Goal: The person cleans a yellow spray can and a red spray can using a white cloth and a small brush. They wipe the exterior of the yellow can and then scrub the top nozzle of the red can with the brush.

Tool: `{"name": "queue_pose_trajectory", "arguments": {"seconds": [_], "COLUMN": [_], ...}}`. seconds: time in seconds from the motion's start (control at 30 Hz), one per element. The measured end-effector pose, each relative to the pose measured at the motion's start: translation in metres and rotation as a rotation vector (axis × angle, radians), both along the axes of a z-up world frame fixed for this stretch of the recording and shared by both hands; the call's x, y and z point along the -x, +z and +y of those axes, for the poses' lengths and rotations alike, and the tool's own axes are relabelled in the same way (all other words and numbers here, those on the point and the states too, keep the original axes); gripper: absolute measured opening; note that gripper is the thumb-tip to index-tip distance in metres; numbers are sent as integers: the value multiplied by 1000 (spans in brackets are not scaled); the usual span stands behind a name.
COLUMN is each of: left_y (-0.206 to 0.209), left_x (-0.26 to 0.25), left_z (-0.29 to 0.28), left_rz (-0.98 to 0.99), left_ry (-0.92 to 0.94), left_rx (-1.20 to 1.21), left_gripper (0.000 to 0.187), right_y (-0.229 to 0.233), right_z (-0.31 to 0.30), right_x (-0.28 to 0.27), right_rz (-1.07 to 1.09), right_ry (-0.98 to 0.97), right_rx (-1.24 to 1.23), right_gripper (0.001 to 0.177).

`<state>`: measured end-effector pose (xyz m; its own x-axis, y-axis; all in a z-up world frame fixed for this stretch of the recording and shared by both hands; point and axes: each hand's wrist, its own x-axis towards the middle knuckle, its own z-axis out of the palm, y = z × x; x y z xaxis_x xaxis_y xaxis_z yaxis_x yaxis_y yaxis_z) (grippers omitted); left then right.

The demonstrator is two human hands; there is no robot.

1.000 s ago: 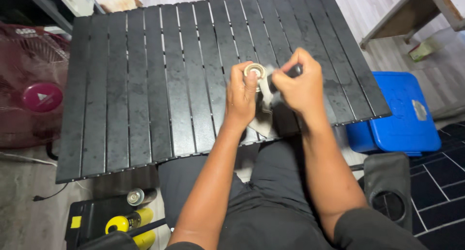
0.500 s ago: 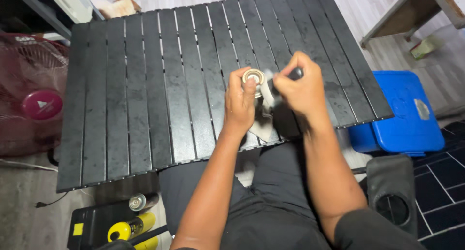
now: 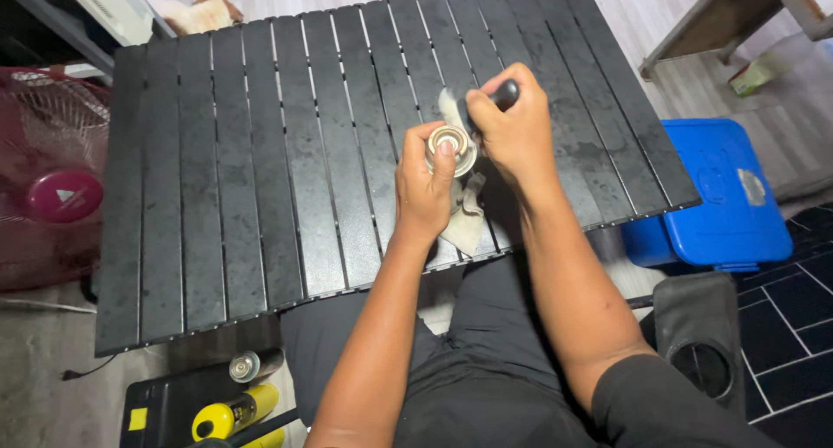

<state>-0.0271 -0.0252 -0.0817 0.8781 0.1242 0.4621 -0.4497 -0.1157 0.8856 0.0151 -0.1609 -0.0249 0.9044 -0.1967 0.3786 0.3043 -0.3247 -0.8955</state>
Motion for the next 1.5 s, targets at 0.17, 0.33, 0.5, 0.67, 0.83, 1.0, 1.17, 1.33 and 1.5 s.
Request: {"name": "queue_pose_trajectory", "arguments": {"seconds": [0.17, 0.33, 0.5, 0.67, 0.83, 1.0, 1.17, 1.33, 1.5], "left_y": [1, 1, 3, 4, -1, -5, 0, 1, -4], "left_x": [-2, -2, -1, 0, 2, -1, 3, 5, 12], "left_z": [-1, -7, -1, -6, -1, -7, -3, -2, 20], "left_rz": [-17, 12, 20, 50, -14, -22, 69, 31, 87], "left_ry": [50, 12, 16, 22, 42, 59, 43, 40, 144], "left_rx": [-67, -25, -12, -31, -4, -17, 59, 43, 170], "left_gripper": [43, 44, 46, 47, 49, 44, 41, 50, 61], "right_y": [2, 0, 1, -2, -5, -6, -1, -31, -70], "right_z": [-36, -3, -30, -38, -31, -18, -30, -8, -1], "right_x": [17, 0, 13, -5, -3, 4, 20, 15, 33], "right_rz": [72, -117, 121, 58, 271, 52, -74, -126, -37], "right_ry": [265, -93, 202, 311, 334, 134, 295, -122, 116], "right_rx": [76, 142, -30, -57, -141, 12, 131, -2, 15], "right_gripper": [17, 20, 21, 22, 21, 20, 22, 23, 24]}}
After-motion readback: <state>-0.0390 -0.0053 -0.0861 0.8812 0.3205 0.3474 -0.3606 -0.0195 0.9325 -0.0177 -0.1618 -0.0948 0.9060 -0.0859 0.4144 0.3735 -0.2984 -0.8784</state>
